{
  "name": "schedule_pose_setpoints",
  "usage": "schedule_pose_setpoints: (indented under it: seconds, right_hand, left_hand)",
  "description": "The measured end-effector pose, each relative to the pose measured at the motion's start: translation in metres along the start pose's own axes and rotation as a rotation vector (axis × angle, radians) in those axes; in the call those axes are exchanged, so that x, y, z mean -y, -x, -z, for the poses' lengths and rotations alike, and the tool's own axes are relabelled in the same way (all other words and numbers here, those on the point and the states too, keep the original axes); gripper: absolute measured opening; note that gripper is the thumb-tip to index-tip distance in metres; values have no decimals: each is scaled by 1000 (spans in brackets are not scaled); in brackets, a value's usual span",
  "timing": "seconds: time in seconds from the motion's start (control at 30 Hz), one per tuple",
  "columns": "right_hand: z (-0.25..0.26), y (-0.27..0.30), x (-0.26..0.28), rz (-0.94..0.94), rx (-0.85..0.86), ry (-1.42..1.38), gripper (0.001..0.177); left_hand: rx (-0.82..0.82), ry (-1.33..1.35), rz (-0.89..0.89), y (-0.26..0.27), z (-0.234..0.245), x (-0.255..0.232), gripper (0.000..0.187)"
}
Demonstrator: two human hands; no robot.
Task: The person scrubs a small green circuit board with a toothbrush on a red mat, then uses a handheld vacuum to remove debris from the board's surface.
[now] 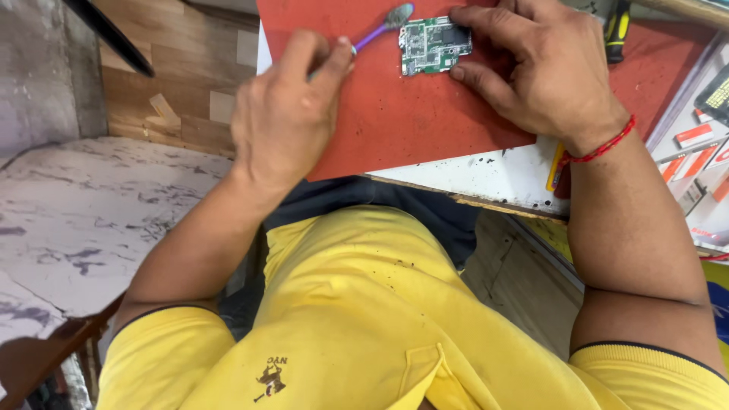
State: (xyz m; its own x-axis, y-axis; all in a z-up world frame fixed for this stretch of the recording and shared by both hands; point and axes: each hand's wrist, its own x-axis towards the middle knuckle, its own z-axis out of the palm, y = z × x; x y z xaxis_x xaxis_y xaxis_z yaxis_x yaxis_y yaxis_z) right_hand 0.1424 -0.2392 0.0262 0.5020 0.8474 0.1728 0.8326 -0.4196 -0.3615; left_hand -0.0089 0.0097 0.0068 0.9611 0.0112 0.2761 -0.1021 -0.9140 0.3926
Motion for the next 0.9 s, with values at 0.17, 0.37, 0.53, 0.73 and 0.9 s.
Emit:
schedule_pose_setpoints:
  seconds: [0.17, 0.37, 0.53, 0.73, 0.9]
  right_hand:
    - [1, -1, 0, -2, 3, -24, 39]
    - [2, 1, 3, -4, 3, -3, 39]
    - [0, 3, 2, -4, 1, 31, 39]
    - [-2, 5, -2, -6, -11, -35, 36]
    - [-4, 5, -3, 1, 26, -86, 32]
  left_hand:
    - [-1, -102, -193, 4, -3, -5, 18]
    - [20, -66, -195, 3, -6, -7, 19]
    - [23, -113, -179, 5, -6, -1, 36]
    - [9, 48, 103, 4, -11, -2, 10]
    - [-53, -115, -99, 11, -8, -2, 19]
